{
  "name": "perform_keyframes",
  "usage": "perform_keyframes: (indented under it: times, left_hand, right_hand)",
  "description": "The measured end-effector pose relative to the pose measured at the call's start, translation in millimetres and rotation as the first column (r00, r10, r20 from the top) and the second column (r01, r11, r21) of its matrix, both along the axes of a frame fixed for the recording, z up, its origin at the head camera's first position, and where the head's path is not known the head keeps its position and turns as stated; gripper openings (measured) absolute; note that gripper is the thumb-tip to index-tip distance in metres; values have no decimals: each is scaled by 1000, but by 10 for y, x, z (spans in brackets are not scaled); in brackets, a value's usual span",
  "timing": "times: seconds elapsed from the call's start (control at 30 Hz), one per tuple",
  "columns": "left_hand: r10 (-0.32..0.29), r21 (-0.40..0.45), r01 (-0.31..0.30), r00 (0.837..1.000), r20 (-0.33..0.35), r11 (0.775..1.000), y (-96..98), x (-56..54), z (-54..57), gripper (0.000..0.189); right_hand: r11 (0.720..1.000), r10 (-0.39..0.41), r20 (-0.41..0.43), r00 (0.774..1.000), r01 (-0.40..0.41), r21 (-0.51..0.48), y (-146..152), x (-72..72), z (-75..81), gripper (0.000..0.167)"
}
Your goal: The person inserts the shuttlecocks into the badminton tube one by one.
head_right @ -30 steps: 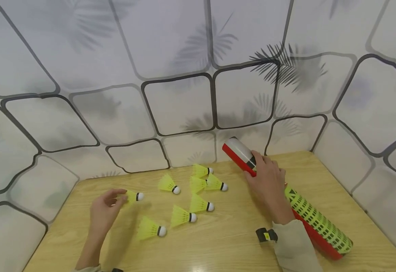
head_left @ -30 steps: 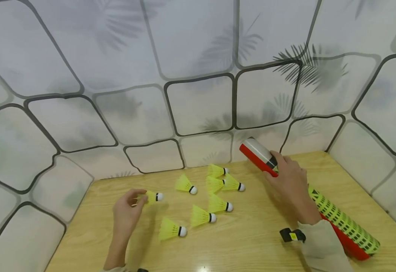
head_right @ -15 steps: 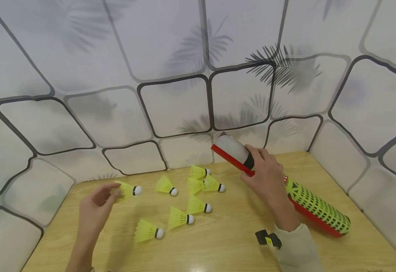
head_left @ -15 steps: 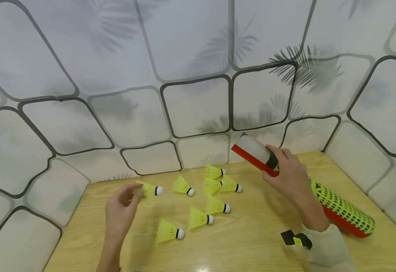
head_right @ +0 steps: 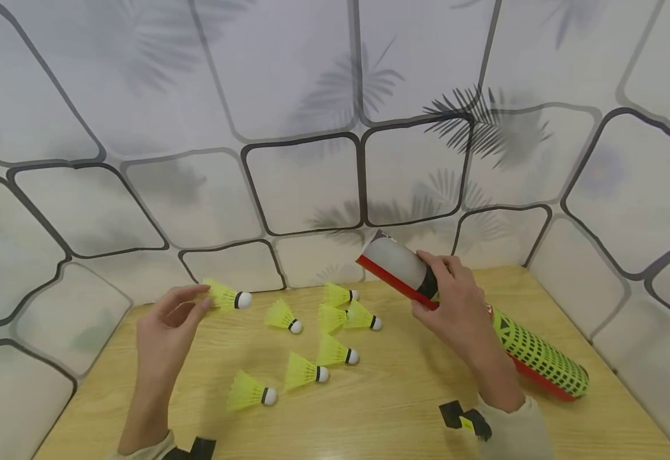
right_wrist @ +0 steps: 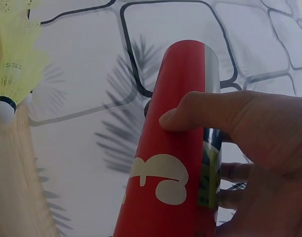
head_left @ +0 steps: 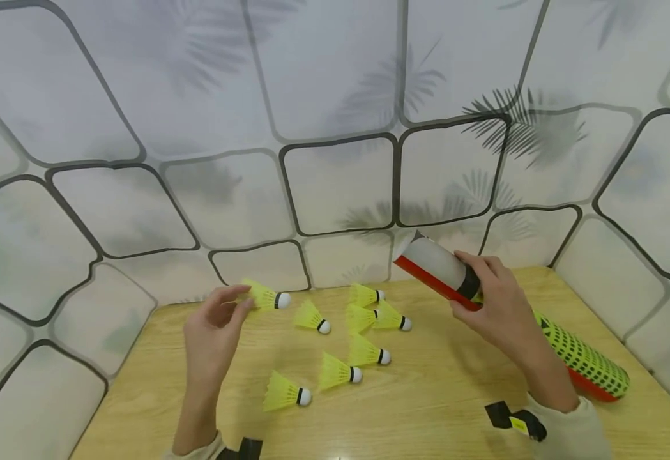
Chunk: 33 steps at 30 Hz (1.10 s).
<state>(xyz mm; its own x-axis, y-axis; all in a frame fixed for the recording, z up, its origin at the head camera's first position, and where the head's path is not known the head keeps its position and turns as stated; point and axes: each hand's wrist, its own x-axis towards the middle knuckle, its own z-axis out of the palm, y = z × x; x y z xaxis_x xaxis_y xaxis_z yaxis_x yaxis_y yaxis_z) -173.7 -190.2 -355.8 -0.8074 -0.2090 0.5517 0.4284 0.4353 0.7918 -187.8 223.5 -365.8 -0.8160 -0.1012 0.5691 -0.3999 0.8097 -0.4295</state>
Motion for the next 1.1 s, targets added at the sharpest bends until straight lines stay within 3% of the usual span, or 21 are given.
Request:
perform_keyframes:
  times: [0.23,0.4,0.6,0.8,1.1]
  left_hand:
    - [-57,58,61,997,-54,996,256,-34,194,17]
    - [-101,88,110,990,-101,990,430,-52,246,16]
    - [-152,129,171,977,-147,977,604,-31,168,15]
    - [-164,165,197,967,-195,967,706,-50,51,14]
    - [-208,73,226,958,-196,971,945,-11,-56,18]
  right_hand:
    - [997,79,36,996,-80,12,17,57,112,79]
    - [991,129,53,990,-131,33,-13,103,123,77]
    - [982,181,84,980,-185,41,-76,140,90,75]
    - [976,201,99,975,-208,59,-133,147,68,75]
    - [964,235,99,967,-245,99,-205,197,29,77]
